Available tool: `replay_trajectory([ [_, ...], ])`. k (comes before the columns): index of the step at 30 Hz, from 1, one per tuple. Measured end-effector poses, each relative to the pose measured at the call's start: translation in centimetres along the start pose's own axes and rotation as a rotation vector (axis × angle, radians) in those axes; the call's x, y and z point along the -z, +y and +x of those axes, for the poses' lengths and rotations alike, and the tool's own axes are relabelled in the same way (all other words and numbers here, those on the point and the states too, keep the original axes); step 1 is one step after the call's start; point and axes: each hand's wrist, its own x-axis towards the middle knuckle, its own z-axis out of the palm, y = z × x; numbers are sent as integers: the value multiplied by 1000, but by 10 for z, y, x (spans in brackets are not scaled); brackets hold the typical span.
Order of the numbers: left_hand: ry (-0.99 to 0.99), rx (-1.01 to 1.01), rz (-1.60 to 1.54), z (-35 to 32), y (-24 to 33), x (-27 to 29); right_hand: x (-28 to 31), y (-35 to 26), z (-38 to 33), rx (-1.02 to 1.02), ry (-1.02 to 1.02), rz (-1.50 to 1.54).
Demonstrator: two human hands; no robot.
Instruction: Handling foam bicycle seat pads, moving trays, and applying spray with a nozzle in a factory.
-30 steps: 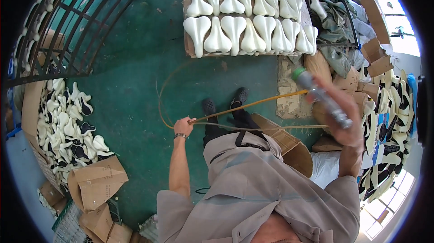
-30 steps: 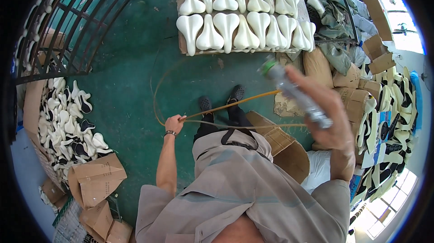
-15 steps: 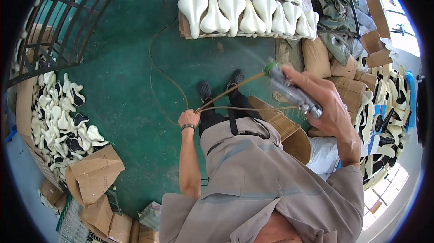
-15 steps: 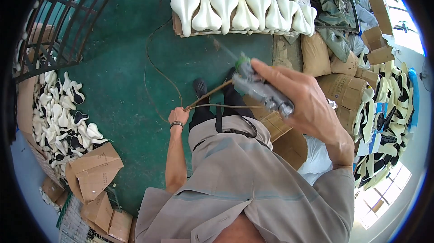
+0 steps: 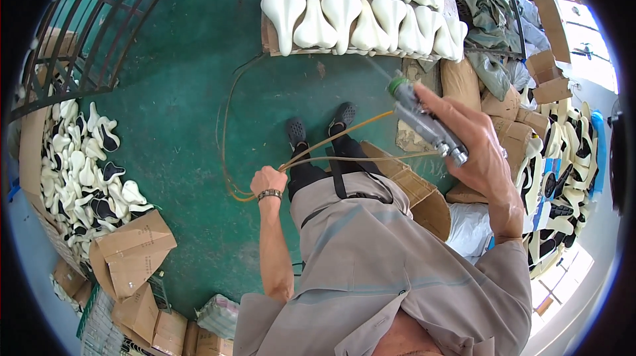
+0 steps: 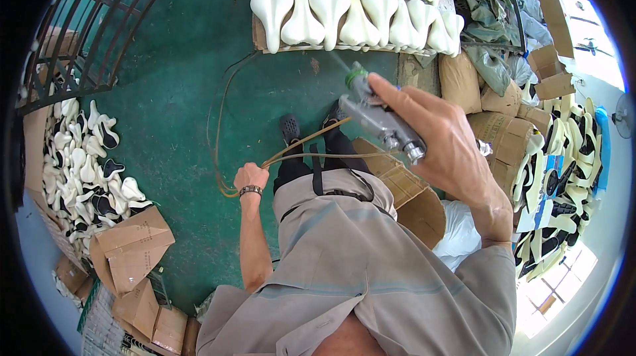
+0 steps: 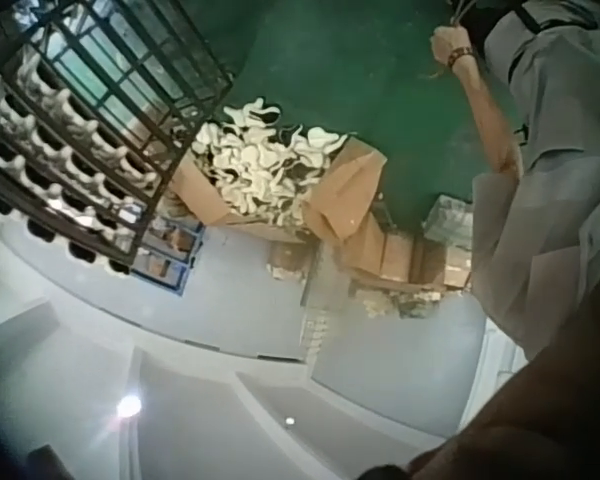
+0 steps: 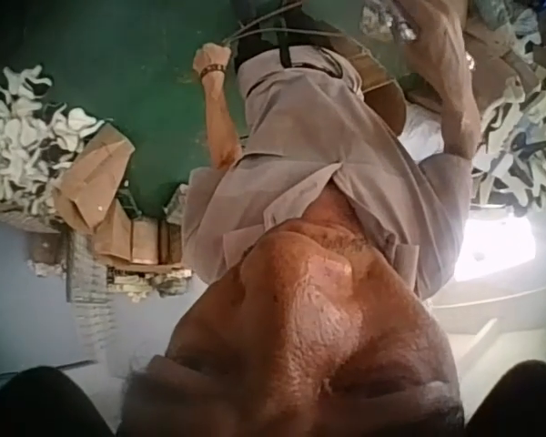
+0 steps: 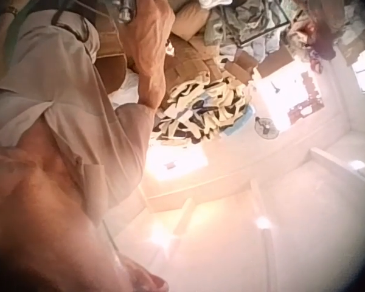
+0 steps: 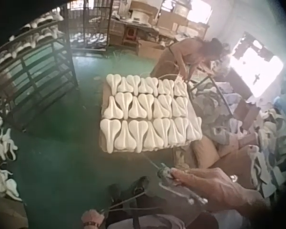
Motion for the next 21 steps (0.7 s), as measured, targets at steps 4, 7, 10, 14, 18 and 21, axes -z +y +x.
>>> replay_trajectory([
  [4,-15,-6,-28,7,-3,-10,2,2,-1,0,-15,-10],
  [7,-42,-14,-47,11,2,-14,1,3,2,22,-78,-33],
  [10,-64,-28,-45,11,11,-17,-1,1,4,-23,87,4],
  [14,-90,-46,-35,16,18,-24,11,4,-10,-16,-213,-28],
  [18,-56,-30,-27,13,26,-30,13,29,-18,-12,-75,59],
  [21,-61,-5,-9,6,39,-32,22,54,-17,-14,127,-30],
])
